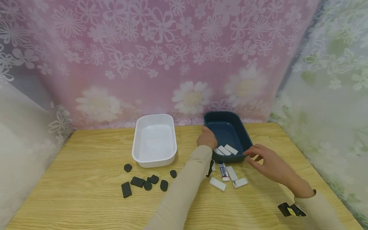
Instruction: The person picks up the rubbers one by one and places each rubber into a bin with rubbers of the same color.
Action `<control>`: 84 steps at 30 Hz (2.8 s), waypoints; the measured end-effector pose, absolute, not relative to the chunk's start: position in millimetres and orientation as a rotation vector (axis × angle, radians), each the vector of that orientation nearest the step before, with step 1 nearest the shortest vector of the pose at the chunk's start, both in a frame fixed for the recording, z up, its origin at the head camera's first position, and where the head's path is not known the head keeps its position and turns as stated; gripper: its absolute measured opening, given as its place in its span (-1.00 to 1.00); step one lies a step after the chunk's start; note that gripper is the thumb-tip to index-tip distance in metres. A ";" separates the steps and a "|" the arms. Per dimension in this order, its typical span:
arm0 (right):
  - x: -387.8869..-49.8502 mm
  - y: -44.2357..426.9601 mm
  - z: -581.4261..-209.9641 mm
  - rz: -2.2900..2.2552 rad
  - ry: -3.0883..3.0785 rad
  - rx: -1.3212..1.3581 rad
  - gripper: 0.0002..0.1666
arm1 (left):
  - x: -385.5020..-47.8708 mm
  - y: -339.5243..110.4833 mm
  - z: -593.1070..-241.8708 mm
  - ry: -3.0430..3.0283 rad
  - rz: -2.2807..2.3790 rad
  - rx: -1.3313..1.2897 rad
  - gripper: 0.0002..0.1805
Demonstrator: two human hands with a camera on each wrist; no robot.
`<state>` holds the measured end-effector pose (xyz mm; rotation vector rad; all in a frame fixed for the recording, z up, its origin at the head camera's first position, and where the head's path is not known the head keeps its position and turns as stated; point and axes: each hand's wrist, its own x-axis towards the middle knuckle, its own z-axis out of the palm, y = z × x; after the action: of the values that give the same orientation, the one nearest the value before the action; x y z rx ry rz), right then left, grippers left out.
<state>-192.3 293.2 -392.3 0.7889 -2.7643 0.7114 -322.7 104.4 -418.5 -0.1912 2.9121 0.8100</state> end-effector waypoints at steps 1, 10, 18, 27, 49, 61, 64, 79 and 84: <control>-187.9 294.2 -395.6 0.713 -2.768 0.834 -0.76 | -322.9 104.5 -418.8 2.908 0.807 -0.197 -0.58; -168.2 293.2 -424.3 0.692 -2.933 1.113 -0.73 | -323.4 105.4 -418.2 2.910 0.796 -0.214 -0.53; -170.5 287.5 -433.9 0.604 -2.939 1.114 -0.71 | -323.4 105.8 -417.6 2.911 0.783 -0.231 -0.54; -172.7 290.6 -428.4 0.804 -2.981 1.069 -0.77 | -329.5 107.0 -422.7 2.894 0.797 -0.234 -0.52; -241.5 283.0 -393.9 0.745 -2.794 0.498 -0.76 | -322.2 106.1 -416.6 2.915 0.779 -0.232 -0.51; -271.0 258.8 -402.4 0.436 -2.946 0.370 -0.89 | -323.9 106.7 -416.3 2.927 0.770 -0.234 -0.51; -273.8 256.6 -405.3 0.419 -2.975 0.335 -0.88 | -324.5 106.7 -417.4 2.927 0.773 -0.240 -0.53; -280.4 253.9 -403.0 0.315 -3.158 0.358 -0.70 | -325.5 108.3 -420.8 2.915 0.776 -0.236 -0.51; -276.0 258.2 -400.6 0.367 -3.128 0.452 -0.70 | -323.7 109.7 -420.9 2.929 0.764 -0.221 -0.53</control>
<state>-276.0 258.2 -400.6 0.4523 -3.1283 0.3668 -323.7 109.7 -420.9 -0.2209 2.9286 0.7640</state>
